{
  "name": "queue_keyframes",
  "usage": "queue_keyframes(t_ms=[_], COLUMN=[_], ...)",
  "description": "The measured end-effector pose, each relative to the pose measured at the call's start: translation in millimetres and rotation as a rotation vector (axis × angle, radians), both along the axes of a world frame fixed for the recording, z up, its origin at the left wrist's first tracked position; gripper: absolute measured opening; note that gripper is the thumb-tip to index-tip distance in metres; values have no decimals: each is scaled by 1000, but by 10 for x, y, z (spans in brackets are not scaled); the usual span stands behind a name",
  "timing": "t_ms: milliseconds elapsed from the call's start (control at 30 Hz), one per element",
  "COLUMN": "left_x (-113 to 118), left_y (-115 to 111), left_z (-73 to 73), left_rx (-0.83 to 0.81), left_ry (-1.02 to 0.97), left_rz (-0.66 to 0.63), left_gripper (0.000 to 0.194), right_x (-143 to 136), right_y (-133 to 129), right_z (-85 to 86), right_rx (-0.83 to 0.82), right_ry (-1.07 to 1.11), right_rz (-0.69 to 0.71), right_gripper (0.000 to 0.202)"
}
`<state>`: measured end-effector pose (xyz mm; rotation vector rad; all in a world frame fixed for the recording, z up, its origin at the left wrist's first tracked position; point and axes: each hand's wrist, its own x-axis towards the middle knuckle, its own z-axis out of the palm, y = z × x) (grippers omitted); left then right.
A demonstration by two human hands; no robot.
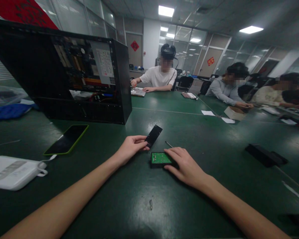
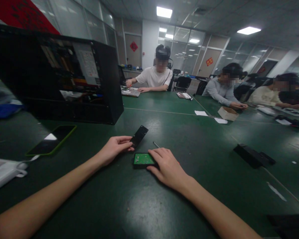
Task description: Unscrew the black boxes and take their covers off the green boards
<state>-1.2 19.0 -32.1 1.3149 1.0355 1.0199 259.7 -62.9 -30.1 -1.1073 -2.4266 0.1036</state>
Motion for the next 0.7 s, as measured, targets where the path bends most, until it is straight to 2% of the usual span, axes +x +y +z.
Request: queue_keyframes(t_ms=[133,233,333,433,533,600,700], left_x=[-9,-1,36,96,166,206,246], left_y=[0,-12,-52,-125,-218,-279,-345], left_z=[12,8,-10,-18,-7,3,10], left_rx=[2,17,65,124,187,227,264], left_ry=[-31,-41,-15,50,106,126,145], left_rz=[4,-4,-25,-71,-129,-166,-196], left_gripper=[45,44,42,37,29,26,26], right_x=[109,440,1087,1958,2760,3117,3353], right_y=[-109,-338,-692,-1102,-1444,-1574,-1610], right_z=[97,187,187,90,-25,-84,-156], right_rx=[24,101,227,374,342,272,159], right_ry=[36,116,136,32,-74,-92,-95], right_rz=[-35,-227,-541,-861,-1142,-1257,-1314], right_gripper=[48,48,50,57,62,61,58])
